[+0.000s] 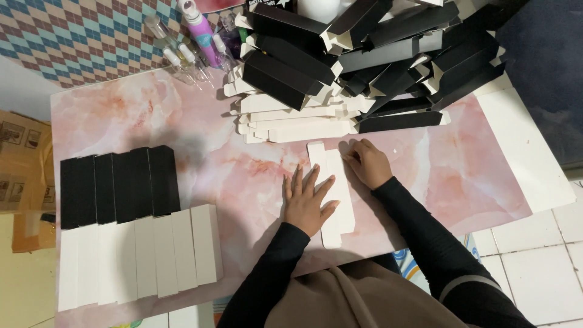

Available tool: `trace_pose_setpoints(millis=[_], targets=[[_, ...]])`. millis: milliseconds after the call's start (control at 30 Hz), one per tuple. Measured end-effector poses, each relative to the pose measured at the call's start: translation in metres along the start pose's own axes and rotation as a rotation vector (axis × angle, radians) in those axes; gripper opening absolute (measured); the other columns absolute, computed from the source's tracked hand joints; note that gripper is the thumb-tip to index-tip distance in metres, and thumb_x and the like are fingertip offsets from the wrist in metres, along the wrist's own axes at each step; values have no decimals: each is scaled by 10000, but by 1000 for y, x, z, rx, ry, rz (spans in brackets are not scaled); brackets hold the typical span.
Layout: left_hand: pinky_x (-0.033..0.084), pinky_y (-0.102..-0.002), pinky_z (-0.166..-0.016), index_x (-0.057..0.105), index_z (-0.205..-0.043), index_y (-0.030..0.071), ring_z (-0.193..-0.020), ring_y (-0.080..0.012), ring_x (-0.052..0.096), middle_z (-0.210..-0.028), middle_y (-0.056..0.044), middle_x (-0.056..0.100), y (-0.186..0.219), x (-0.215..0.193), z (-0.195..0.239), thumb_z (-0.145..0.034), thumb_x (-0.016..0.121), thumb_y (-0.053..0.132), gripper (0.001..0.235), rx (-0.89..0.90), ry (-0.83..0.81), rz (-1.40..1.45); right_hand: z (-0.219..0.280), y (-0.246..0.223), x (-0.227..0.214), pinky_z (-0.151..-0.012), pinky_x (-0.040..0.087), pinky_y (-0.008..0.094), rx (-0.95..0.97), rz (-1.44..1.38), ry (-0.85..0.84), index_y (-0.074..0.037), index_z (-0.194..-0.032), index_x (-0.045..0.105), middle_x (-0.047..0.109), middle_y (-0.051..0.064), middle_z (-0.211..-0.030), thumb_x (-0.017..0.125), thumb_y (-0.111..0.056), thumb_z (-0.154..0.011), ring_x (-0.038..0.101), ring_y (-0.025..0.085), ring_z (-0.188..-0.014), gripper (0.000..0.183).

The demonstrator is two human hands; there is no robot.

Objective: Folding flat cardboard templates into rectangular boxes and stacking them on a table.

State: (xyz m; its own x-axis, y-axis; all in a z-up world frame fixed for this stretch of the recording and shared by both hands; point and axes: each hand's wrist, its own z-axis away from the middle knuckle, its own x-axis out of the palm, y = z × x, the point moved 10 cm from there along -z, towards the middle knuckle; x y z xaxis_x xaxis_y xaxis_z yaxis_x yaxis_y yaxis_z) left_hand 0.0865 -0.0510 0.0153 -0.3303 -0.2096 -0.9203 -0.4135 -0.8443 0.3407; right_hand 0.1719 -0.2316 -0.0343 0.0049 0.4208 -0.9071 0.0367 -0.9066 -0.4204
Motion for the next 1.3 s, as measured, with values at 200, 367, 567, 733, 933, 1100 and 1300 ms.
trace_pose_setpoints(millis=[200,367,567,733,933,1100,1300], targets=[[-86,-626,-1179,278,-1582,373,-1547,-418,17,-1683,-84,159,1,-1,1,-991,294,666,660,-15,-39,-8,2,-15,-6,-693,605,413,-60,15,15,-105,-946,653,599,57,-899,731,-181,-903,712,334,-807,118],[-75,-621,-1182,278,-1582,373,-1549,-413,22,-1684,-82,161,0,-2,1,-992,289,666,659,-18,-39,-26,13,-23,-5,-680,598,413,-89,67,-4,-105,-927,645,587,55,-897,732,-172,-889,704,337,-792,117],[-68,-629,-1183,276,-1585,371,-1548,-420,23,-1687,-85,158,-1,3,0,-988,284,677,671,-12,-23,-2,42,-26,-3,-660,591,392,-115,119,-16,-130,-905,637,578,30,-881,731,-191,-874,702,315,-768,116],[-46,-638,-1182,297,-1582,359,-1546,-432,27,-1684,-96,169,0,3,1,-991,291,676,671,6,23,3,72,-27,-2,-650,589,382,-149,111,-10,-136,-898,634,576,24,-873,737,-207,-862,699,310,-743,131],[-66,-631,-1181,282,-1581,376,-1550,-409,22,-1683,-79,173,-1,6,0,-993,250,687,665,-7,16,-39,111,-37,-6,-625,590,377,-169,111,-20,-140,-885,648,586,18,-851,754,-216,-840,705,307,-714,138],[-63,-628,-1180,277,-1576,396,-1552,-403,23,-1681,-72,177,-2,6,2,-993,229,693,656,-24,18,-61,144,-29,1,-616,577,405,-157,74,-21,-154,-829,601,562,10,-821,746,-203,-796,688,327,-686,156],[-35,-643,-1182,282,-1577,386,-1545,-419,45,-1678,-82,185,-1,6,2,-989,249,702,669,-10,53,-85,166,-18,8,-618,578,375,-91,-10,-13,-168,-822,603,574,-12,-809,726,-247,-831,689,307,-689,146]])
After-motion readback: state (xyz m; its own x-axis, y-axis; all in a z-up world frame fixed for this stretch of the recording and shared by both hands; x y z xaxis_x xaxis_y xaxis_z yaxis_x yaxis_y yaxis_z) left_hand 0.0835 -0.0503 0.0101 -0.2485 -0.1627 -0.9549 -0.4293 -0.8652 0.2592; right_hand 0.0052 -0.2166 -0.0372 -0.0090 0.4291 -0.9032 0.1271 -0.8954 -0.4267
